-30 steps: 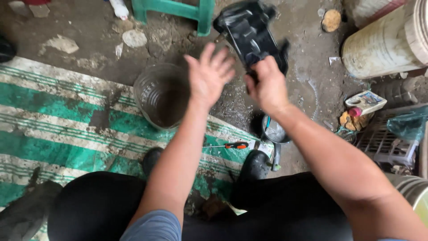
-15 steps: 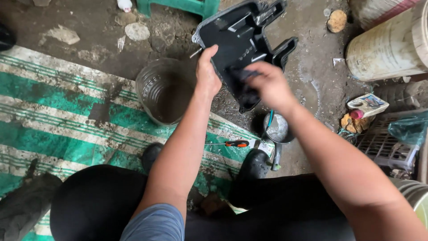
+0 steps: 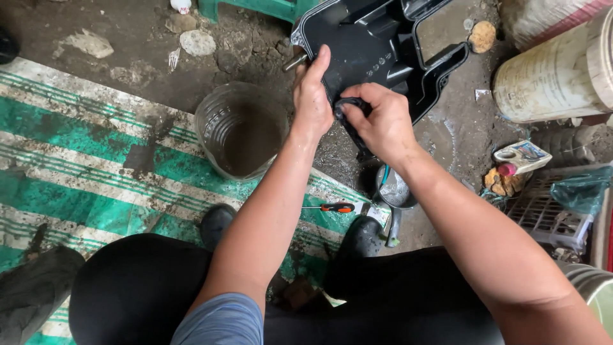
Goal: Cleaning a motorcycle air filter housing using a cloth, brush, and cleaning solution
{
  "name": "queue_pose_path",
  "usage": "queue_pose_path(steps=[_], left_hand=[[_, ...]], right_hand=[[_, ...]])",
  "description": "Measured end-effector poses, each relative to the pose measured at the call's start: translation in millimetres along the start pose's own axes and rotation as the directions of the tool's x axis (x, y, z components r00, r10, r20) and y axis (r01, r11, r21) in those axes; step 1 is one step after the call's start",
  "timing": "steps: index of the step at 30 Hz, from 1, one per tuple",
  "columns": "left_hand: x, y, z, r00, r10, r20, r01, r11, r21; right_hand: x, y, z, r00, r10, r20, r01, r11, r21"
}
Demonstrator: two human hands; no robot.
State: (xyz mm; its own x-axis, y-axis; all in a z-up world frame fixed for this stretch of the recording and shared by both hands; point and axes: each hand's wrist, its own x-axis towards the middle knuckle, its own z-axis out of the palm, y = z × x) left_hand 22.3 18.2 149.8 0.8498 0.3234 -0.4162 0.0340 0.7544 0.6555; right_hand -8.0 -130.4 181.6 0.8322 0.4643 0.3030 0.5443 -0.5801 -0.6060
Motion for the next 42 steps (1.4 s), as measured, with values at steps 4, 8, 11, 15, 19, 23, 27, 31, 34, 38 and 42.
queue_pose_path(steps=[4,8,11,15,19,23,27,31,34,38,42], left_hand=[[22.3,-19.8,-13.4,0.979,0.076,0.189,-0.019,0.957,-0.29],[31.8,-16.7,-16.4,0.973,0.058,0.226,0.016,0.95,-0.312],[35.6,-32.8,-18.4,0.932,0.205,0.299,-0.086,0.926,-0.368],[24.6,-41.5,-17.0,0.853,0.381,0.358,-0.281,0.911,-0.3],[24.6,-39.3,-14.7,0.857,0.389,0.339,-0.332,0.919,-0.213],[35.9,-16.2,-19.2,0.827,0.454,0.333,-0.408,0.891,-0.2],[35.5,-9.8,-23.5,0.81,0.509,0.29,-0.496,0.859,-0.123],[34.3,-17.9,-19.8,0.819,0.504,0.273,-0.484,0.864,-0.143],[23.8,-13.2,-14.6,0.836,0.438,0.33,-0.384,0.897,-0.218],[27.9,-8.0,-18.2,0.823,0.495,0.278,-0.444,0.866,-0.228],[36.6,6.0,-18.9,0.874,0.446,0.195,-0.371,0.87,-0.326]], right_hand=[[0.9,-10.0,-2.7,0.998,-0.064,0.002,0.064,0.997,-0.035],[5.3,-4.3,-4.7,0.993,-0.049,0.108,0.039,0.995,0.094],[18.3,5.4,-5.4,0.997,0.077,0.021,-0.079,0.989,0.125],[37.8,5.6,-6.9,0.985,0.132,-0.109,-0.097,0.956,0.278],[35.9,0.3,5.2,0.989,0.131,-0.074,-0.103,0.947,0.303],[14.4,12.3,9.9,1.0,-0.014,0.02,0.01,0.982,0.187],[1.3,11.4,-1.9,0.975,0.057,0.215,-0.067,0.997,0.042],[12.1,-6.9,-7.8,0.996,0.09,0.024,-0.092,0.993,0.079],[16.6,-10.9,1.9,0.997,-0.042,-0.062,0.052,0.985,0.164],[1.8,-15.2,5.0,0.952,-0.298,-0.065,0.304,0.948,0.094],[-16.1,-10.1,1.5,0.932,-0.362,0.004,0.36,0.929,0.083]])
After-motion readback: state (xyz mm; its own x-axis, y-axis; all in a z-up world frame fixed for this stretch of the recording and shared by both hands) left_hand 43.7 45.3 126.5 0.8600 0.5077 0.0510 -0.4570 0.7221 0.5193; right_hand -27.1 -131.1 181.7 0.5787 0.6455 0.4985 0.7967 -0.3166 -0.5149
